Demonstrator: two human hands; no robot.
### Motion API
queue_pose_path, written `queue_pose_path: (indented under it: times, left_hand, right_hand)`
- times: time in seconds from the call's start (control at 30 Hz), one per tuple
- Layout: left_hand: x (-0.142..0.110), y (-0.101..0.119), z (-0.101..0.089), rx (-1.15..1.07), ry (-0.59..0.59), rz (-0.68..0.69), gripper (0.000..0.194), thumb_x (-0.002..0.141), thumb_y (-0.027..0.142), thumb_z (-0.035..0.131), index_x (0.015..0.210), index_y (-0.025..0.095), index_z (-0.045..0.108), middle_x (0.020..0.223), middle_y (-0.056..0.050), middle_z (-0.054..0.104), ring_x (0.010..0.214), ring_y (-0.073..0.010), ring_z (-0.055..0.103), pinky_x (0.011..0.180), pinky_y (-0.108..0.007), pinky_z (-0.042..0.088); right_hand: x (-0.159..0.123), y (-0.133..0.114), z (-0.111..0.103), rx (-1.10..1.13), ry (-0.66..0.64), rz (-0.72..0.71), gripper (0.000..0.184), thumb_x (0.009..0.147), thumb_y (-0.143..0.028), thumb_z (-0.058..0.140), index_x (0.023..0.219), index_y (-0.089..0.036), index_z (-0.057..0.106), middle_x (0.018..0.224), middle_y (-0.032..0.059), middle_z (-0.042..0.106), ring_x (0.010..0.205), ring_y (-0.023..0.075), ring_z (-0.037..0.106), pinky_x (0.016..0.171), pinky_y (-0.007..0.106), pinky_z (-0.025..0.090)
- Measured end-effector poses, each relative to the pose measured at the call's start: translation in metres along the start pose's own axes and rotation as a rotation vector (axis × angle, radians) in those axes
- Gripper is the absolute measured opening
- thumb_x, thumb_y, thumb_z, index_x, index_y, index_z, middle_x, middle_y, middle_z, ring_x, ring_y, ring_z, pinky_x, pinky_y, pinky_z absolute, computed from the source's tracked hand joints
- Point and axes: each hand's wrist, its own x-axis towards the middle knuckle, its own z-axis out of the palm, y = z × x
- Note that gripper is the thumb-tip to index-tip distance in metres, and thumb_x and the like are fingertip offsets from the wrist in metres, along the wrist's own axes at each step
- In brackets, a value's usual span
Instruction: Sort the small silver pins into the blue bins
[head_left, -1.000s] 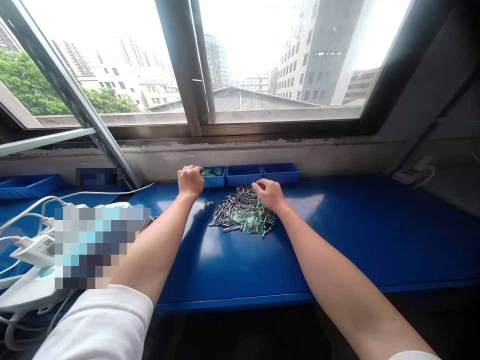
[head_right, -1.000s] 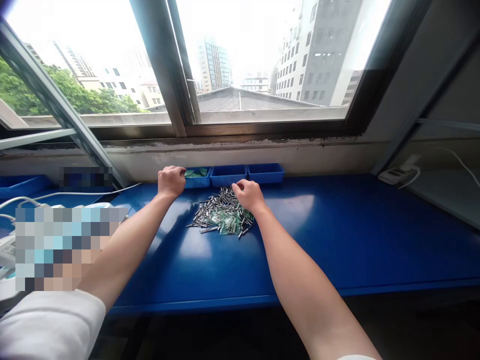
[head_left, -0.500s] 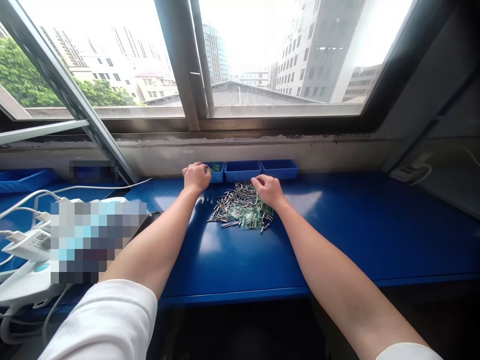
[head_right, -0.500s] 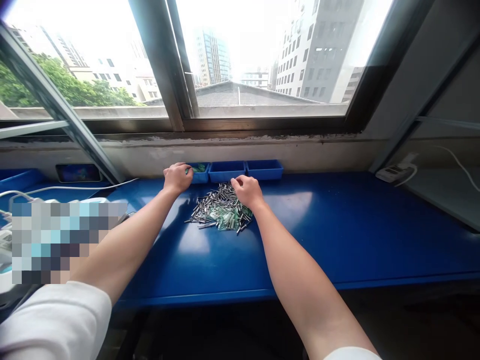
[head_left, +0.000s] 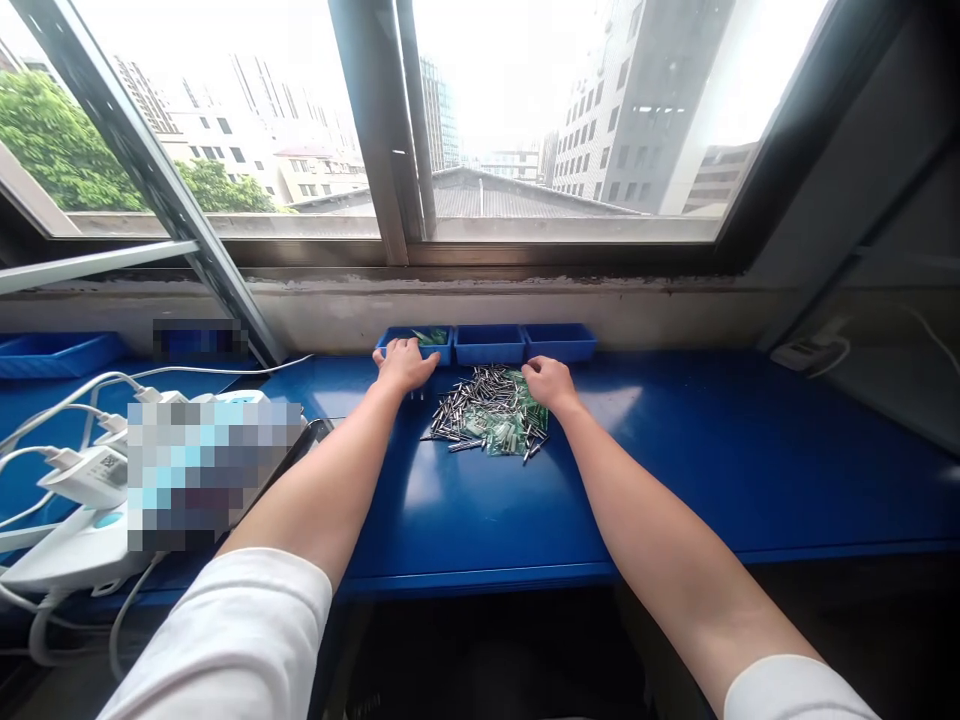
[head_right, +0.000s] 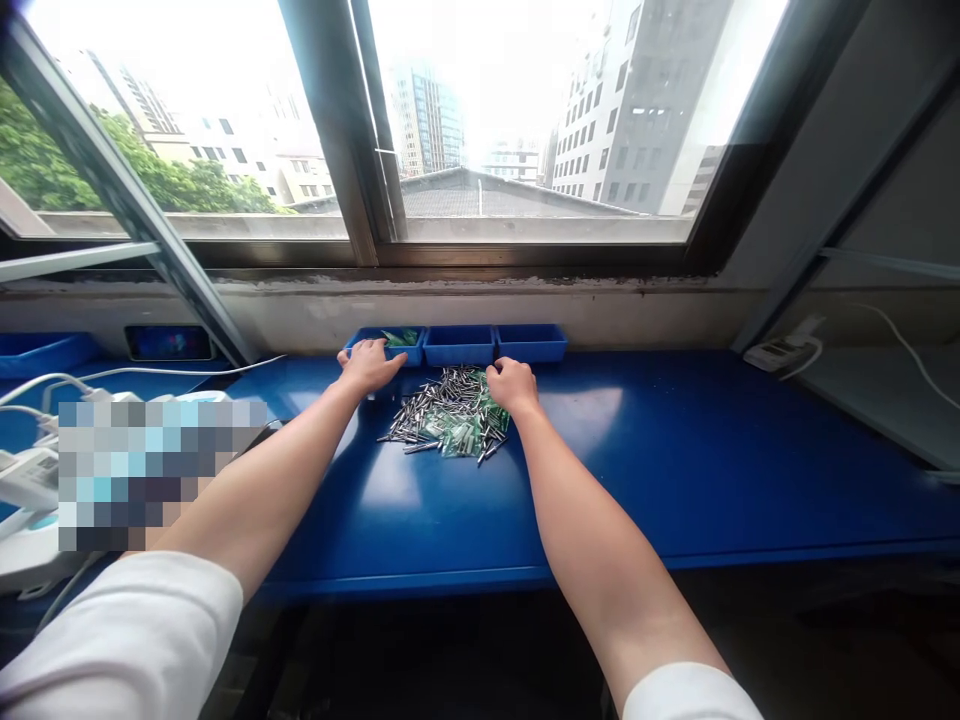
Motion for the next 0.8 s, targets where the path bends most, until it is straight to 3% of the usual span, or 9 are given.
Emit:
queue_pose_path:
  times: [0.13, 0.27, 0.43, 0.57, 0.8]
  left_hand:
    - [-0.005, 0.013, -0.002, -0.051, 0.105, 0.035, 0.050, 0.081, 0.047, 0.051, 0.121, 0.017, 0.054, 0.138, -0.018, 0.045, 0.134, -0.0345, 0.030, 0.109, -0.054, 0.011]
    - [-0.017, 0.036, -0.013, -0.148, 0.163, 0.016, 0.044, 0.080, 0.041, 0.054, 0.117, 0.018, 0.057, 0.130, -0.015, 0.053, 0.127, -0.0324, 0.039, 0.105, -0.049, 0.025]
    - [-0.039, 0.051, -0.024, -0.202, -0.042, 0.060, 0.037, 0.079, 0.039, 0.054, 0.108, 0.017, 0.062, 0.120, -0.011, 0.060, 0.115, -0.0270, 0.052, 0.098, -0.038, 0.039]
    - [-0.055, 0.047, -0.009, -0.257, -0.099, 0.163, 0.039, 0.083, 0.039, 0.051, 0.111, 0.015, 0.063, 0.116, -0.010, 0.064, 0.110, -0.0241, 0.058, 0.096, -0.032, 0.042]
    - [-0.063, 0.035, 0.012, -0.226, -0.186, 0.261, 0.050, 0.086, 0.047, 0.048, 0.121, 0.015, 0.060, 0.126, -0.011, 0.061, 0.117, -0.0260, 0.055, 0.101, -0.032, 0.039]
  right_hand:
    - [0.001, 0.003, 0.006, -0.091, -0.088, -0.013, 0.038, 0.083, -0.038, 0.049, 0.113, -0.020, 0.065, 0.114, 0.0124, 0.066, 0.111, 0.0294, 0.057, 0.093, 0.040, 0.040]
    - [-0.002, -0.002, 0.006, -0.195, -0.151, -0.037, 0.040, 0.085, -0.039, 0.047, 0.119, -0.023, 0.062, 0.119, 0.0106, 0.064, 0.119, 0.0318, 0.050, 0.097, 0.045, 0.035]
    - [-0.005, -0.009, 0.003, -0.253, -0.213, -0.031, 0.043, 0.086, -0.039, 0.042, 0.123, -0.022, 0.059, 0.125, 0.0085, 0.061, 0.123, 0.0314, 0.045, 0.099, 0.046, 0.033]
    - [-0.005, -0.010, 0.004, -0.253, -0.225, -0.044, 0.042, 0.086, -0.040, 0.043, 0.119, -0.023, 0.062, 0.123, 0.0084, 0.062, 0.123, 0.0318, 0.044, 0.099, 0.047, 0.033]
    - [-0.007, -0.012, 0.005, -0.190, -0.202, -0.093, 0.044, 0.085, -0.043, 0.045, 0.120, -0.023, 0.062, 0.123, 0.0065, 0.063, 0.122, 0.0287, 0.047, 0.100, 0.042, 0.035]
